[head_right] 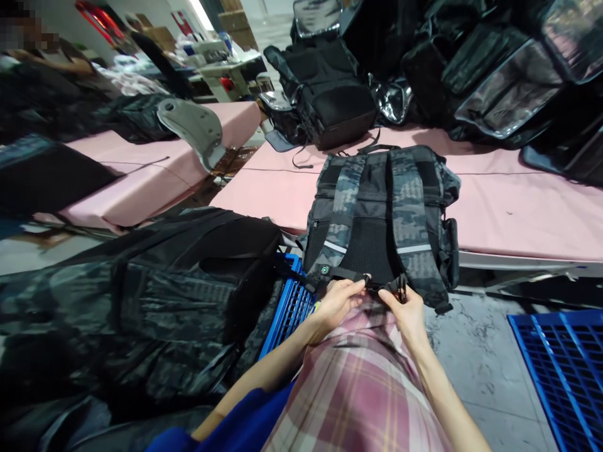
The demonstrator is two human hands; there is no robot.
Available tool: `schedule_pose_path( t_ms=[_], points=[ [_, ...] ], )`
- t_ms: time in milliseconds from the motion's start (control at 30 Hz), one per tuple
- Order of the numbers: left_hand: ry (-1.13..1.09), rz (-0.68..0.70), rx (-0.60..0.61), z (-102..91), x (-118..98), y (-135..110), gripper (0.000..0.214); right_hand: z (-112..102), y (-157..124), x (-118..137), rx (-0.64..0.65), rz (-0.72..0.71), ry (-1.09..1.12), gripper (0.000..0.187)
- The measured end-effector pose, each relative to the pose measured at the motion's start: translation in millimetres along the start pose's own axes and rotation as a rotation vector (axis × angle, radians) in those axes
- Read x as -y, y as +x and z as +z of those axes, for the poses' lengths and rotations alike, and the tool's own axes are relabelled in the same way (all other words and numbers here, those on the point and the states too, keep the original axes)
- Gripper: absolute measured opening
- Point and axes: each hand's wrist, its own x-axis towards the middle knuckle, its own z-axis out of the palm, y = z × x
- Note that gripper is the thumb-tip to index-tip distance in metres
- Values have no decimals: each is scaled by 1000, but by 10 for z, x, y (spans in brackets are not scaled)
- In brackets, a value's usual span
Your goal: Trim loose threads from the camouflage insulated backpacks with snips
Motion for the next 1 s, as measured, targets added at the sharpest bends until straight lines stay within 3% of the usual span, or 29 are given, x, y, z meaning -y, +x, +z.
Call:
schedule_pose_path(
  t_ms=[133,233,567,700,900,1000],
  points=[
    [-232,-138,147,-44,-16,6,27,13,1,10,-74,107,215,51],
    [-304,-191,224,-81,-8,3,21,51,-2,34,-61,163,329,55],
    [-227,-222,156,-25,34,23,21,140,10,54,-54,214,368,56],
    [-169,-158,138,-31,71,18,34,144,11,31,-52,194,307,53],
    [27,-43,3,-12,145,49,44,272,-39,-55,-73,185,221,44],
    [110,-31,28,-36,111,29,46,240,-64,-76,-27,191,180,38]
  ],
)
